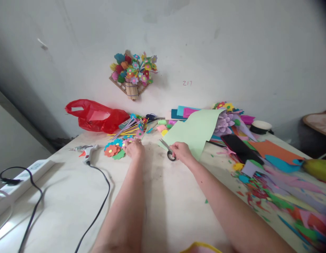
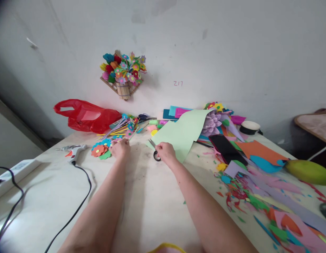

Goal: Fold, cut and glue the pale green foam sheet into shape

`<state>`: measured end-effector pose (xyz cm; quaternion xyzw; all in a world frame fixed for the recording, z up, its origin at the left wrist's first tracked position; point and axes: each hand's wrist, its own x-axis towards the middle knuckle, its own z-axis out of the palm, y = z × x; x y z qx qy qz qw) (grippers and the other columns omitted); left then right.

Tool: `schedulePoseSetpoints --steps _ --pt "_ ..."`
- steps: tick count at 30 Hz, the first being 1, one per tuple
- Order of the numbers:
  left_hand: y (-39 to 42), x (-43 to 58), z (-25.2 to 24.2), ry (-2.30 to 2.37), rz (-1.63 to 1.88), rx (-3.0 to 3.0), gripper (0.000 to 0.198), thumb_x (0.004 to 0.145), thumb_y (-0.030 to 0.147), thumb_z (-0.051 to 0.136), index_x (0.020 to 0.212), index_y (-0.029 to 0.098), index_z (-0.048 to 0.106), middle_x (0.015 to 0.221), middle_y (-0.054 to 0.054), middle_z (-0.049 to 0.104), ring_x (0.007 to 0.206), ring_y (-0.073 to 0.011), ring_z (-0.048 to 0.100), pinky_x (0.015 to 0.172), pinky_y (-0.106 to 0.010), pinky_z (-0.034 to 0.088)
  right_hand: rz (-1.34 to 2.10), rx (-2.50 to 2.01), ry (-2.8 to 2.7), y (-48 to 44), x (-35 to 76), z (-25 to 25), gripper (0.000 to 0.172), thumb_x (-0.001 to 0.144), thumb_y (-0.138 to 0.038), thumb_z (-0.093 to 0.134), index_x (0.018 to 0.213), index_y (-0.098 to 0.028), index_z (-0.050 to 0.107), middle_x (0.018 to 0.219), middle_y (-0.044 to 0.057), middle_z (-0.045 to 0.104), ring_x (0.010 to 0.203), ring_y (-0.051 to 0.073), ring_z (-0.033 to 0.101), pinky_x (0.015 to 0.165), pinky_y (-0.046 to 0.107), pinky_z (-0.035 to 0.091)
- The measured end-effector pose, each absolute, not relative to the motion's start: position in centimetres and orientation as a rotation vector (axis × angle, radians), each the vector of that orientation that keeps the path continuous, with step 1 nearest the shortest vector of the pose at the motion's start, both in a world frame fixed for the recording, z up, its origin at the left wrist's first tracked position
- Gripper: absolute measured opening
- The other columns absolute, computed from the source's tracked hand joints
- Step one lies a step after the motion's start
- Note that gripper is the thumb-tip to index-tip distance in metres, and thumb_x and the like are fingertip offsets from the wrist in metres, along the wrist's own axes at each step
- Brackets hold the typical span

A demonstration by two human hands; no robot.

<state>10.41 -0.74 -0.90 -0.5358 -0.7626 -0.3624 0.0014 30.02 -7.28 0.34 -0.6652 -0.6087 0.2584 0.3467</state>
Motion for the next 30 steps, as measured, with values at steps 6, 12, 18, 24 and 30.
schedulePoseSetpoints --steps 6,12,18,24,30 --pt "-0.9 10.1 -1.3 -2.309 -1.089 -1.681 0.021 0.068 0.020 0.050 0.080 0.026 0.066 0.085 -0.011 0.063 0.101 -0.0298 0.042 0.085 -0.047 0.025 0.173 -1.973 -1.748 -7.9 30.9 1.3 0.020 0.077 -0.029 0.044 0.081 -0.022 0.062 0.078 0.002 0.065 0.072 0.013 0.057 0.057 0.021 0.034" --pt "-1.5 11.7 -0.5 -2.174 -1.258 -1.848 0.026 0.070 0.017 0.049 0.090 0.025 0.063 0.098 -0.009 0.062 0.103 -0.0275 0.044 0.086 -0.041 0.030 -0.038 -2.036 -2.040 -8.7 30.2 1.6 0.026 0.076 -0.036 0.047 0.095 -0.021 0.057 0.096 0.007 0.059 0.092 0.019 0.050 0.068 0.026 0.036" --pt "-1.1 13.8 -1.1 -2.031 -1.658 -2.346 0.017 0.063 0.016 0.057 0.076 0.023 0.065 0.080 -0.007 0.064 0.084 -0.0222 0.055 0.080 -0.031 0.037 -0.132 -2.022 -2.111 -9.0 29.4 1.2 0.031 0.078 -0.040 0.043 0.095 -0.017 0.056 0.101 0.010 0.053 0.101 0.023 0.041 0.073 0.030 0.037" --pt "-1.1 14.7 -1.5 -1.996 -1.608 -2.421 0.011 0.058 0.017 0.062 0.068 0.021 0.063 0.080 -0.008 0.064 0.094 -0.0238 0.050 0.087 -0.032 0.032 -0.084 -2.065 -2.170 -8.8 29.1 1.4 0.023 0.078 -0.029 0.046 0.096 -0.018 0.055 0.100 0.011 0.052 0.098 0.022 0.045 0.072 0.030 0.037" --pt "-1.2 15.5 -1.5 -2.101 -1.607 -2.337 0.013 0.055 0.023 0.064 0.069 0.023 0.063 0.077 -0.008 0.064 0.098 -0.0267 0.046 0.087 -0.035 0.031 -0.099 -2.083 -2.218 -9.0 29.1 2.2 0.025 0.074 -0.017 0.046 0.098 -0.018 0.055 0.094 0.010 0.056 0.092 0.020 0.051 0.069 0.027 0.037"
